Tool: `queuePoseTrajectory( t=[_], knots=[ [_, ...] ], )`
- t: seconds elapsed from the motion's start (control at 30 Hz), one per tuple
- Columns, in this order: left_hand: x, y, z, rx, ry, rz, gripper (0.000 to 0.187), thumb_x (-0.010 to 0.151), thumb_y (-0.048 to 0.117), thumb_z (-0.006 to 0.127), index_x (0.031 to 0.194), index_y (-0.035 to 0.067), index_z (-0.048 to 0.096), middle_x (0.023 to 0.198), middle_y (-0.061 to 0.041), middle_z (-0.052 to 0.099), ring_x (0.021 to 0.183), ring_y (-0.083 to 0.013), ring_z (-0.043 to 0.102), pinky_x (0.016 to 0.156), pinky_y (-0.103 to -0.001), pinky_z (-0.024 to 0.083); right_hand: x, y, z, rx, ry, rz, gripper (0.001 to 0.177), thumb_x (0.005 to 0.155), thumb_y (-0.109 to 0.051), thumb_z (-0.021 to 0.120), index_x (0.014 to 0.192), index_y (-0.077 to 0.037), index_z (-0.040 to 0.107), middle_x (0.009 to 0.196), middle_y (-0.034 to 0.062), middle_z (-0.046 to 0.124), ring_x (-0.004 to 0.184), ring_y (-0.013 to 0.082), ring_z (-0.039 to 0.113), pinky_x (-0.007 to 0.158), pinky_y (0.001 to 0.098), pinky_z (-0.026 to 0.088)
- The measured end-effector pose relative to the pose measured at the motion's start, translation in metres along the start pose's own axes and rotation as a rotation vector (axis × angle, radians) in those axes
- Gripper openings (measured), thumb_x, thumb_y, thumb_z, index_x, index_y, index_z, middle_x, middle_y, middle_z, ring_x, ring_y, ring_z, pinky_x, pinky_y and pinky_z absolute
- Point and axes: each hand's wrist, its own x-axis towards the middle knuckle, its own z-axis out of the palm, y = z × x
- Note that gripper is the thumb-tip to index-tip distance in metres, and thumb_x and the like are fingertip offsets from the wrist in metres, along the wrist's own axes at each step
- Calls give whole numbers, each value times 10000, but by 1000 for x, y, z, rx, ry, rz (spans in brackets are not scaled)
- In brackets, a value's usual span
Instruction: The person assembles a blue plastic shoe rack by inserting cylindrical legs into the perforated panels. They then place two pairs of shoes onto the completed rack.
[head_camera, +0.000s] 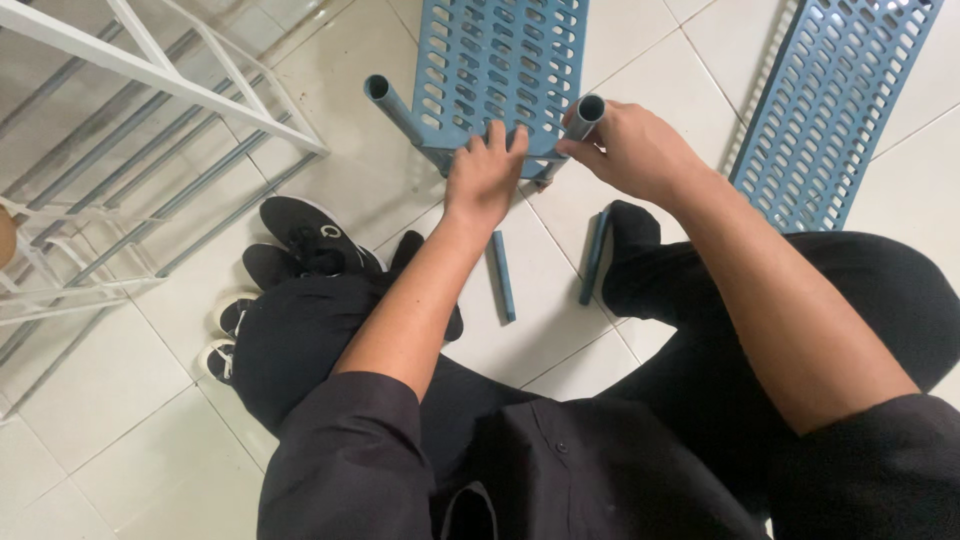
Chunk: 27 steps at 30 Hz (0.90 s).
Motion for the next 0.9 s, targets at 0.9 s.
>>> queuePoseTrajectory(
  t=[0.9],
  knots=[
    [10, -9, 19, -107, 202, 69, 207, 861, 135, 651, 1067, 135, 671, 1053, -69, 611, 987, -257, 606, 786, -397, 500, -6, 2, 57, 145, 467, 48, 268, 954, -212, 820, 977, 1, 659, 845, 149, 737, 737, 284, 721, 675, 378, 559]
  ],
)
